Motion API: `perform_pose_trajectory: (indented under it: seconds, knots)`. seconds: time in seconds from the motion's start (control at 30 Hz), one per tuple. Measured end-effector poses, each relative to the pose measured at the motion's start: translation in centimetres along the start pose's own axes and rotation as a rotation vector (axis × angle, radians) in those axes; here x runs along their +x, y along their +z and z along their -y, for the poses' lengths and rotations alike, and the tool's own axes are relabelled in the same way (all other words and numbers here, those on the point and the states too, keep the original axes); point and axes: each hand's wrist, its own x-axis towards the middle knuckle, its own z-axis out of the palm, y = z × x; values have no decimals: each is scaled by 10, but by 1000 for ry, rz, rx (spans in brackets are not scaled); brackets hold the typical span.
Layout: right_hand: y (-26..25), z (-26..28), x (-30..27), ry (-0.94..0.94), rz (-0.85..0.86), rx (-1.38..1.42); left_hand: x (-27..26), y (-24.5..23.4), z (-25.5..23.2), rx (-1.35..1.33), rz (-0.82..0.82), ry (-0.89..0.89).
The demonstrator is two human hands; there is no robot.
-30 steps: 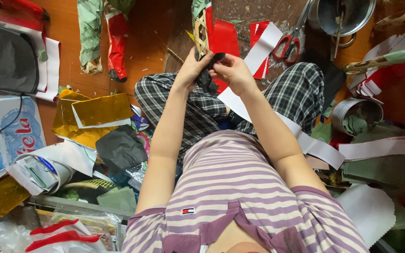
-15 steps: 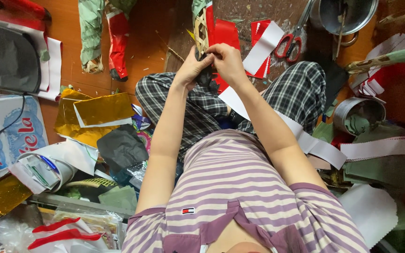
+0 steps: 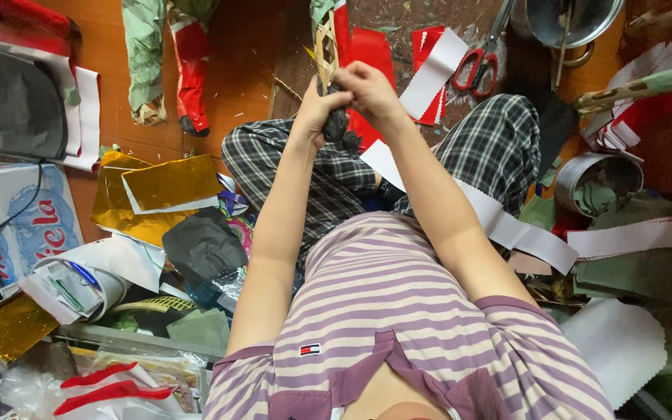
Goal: Applying colored paper and tape to a paper-mache giraffe model.
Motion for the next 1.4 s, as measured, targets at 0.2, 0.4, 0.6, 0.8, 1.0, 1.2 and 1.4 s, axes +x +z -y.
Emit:
perform_pose_trajectory:
  seconds: [0.2, 0.4, 0.6, 0.8, 1.0, 1.2, 1.4]
  knots:
    - [-73, -32, -69, 75, -190, -1138, -3, 6, -4, -79, -28, -29]
    - [-143, -119, -97, 129, -58, -1821, 40, -23, 48, 14, -147, 3]
    - [-163, -147, -85, 90, -208, -1512, 44, -36, 56, 52, -159, 4]
    - [-132, -47, -100, -76, -184, -1519, 42, -38, 50, 57, -93, 41]
    - [-136, 123, -97, -549, -721, -1072, 26, -23, 34, 69, -94, 53]
    - [-255, 154, -11, -649, -1224, -1617, -5, -3, 6, 85, -76, -42]
    - [-302, 118, 56, -189, -807, -1338, -8, -1, 2, 43, -25, -81]
